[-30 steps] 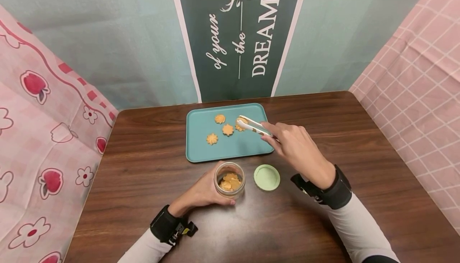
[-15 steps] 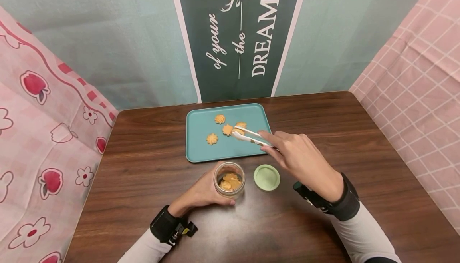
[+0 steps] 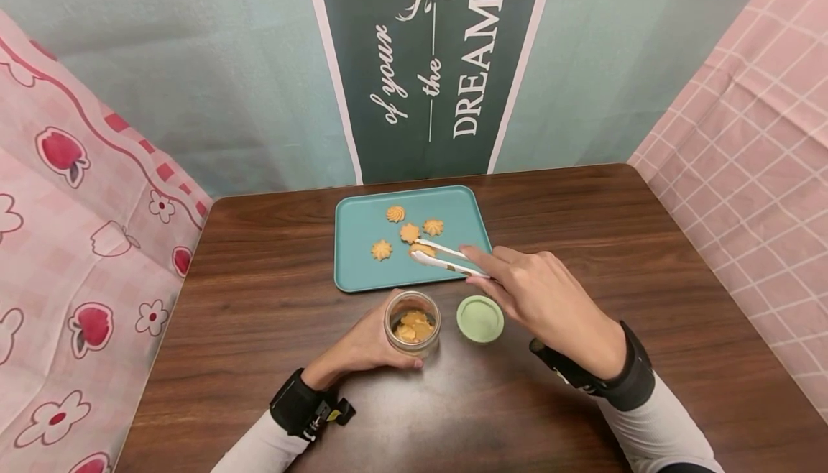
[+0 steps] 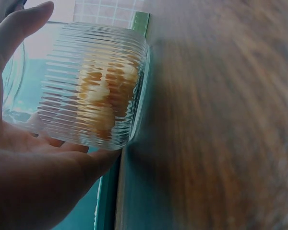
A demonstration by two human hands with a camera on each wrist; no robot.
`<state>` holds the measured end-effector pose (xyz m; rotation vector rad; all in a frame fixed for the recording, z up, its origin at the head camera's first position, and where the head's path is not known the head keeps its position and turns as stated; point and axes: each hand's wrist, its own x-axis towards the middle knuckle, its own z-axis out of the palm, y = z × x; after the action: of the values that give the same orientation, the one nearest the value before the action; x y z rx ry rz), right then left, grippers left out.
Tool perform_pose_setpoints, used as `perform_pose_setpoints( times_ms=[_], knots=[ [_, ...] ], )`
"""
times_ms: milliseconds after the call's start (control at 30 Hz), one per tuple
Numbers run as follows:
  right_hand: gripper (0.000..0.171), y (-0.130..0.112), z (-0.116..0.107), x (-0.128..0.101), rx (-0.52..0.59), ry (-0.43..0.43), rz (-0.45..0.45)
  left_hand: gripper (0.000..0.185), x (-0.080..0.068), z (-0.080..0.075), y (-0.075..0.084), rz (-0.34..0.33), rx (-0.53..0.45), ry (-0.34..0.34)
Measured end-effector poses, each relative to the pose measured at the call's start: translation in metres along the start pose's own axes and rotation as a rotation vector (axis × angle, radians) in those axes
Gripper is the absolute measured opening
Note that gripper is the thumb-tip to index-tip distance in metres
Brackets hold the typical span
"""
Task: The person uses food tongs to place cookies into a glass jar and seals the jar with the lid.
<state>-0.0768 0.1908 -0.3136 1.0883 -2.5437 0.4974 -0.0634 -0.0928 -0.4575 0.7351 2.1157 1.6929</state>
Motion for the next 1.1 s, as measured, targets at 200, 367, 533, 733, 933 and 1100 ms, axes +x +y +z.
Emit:
perform_pose_setpoints(
  times_ms=[200, 367, 533, 733, 933, 1100],
  knots=[
    [0.032, -0.004, -0.002, -0.001, 0.036, -0.028, -0.033, 0.091, 0.000, -0.001, -0.001, 0.004, 0.012, -0.002],
    [0.032, -0.007, -0.003, -0.002, 0.067, -0.096, -0.057, 0.090, 0.001, -0.001, -0.002, 0.011, 0.008, -0.005],
    [0.036, -0.009, -0.004, -0.004, 0.063, -0.151, -0.053, 0.093, 0.001, -0.002, -0.002, -0.002, -0.022, -0.013],
    [0.035, -0.013, -0.004, -0.006, 0.069, -0.211, -0.054, 0.095, 0.000, -0.002, 0.000, -0.054, -0.026, -0.002],
    [0.025, -0.015, -0.003, -0.007, 0.088, -0.247, -0.069, 0.094, -0.001, -0.001, 0.001, -0.064, -0.016, 0.006],
    [0.018, -0.015, -0.002, -0.008, 0.070, -0.265, -0.070, 0.091, -0.002, -0.001, -0.001, -0.051, 0.011, 0.009]
  ],
)
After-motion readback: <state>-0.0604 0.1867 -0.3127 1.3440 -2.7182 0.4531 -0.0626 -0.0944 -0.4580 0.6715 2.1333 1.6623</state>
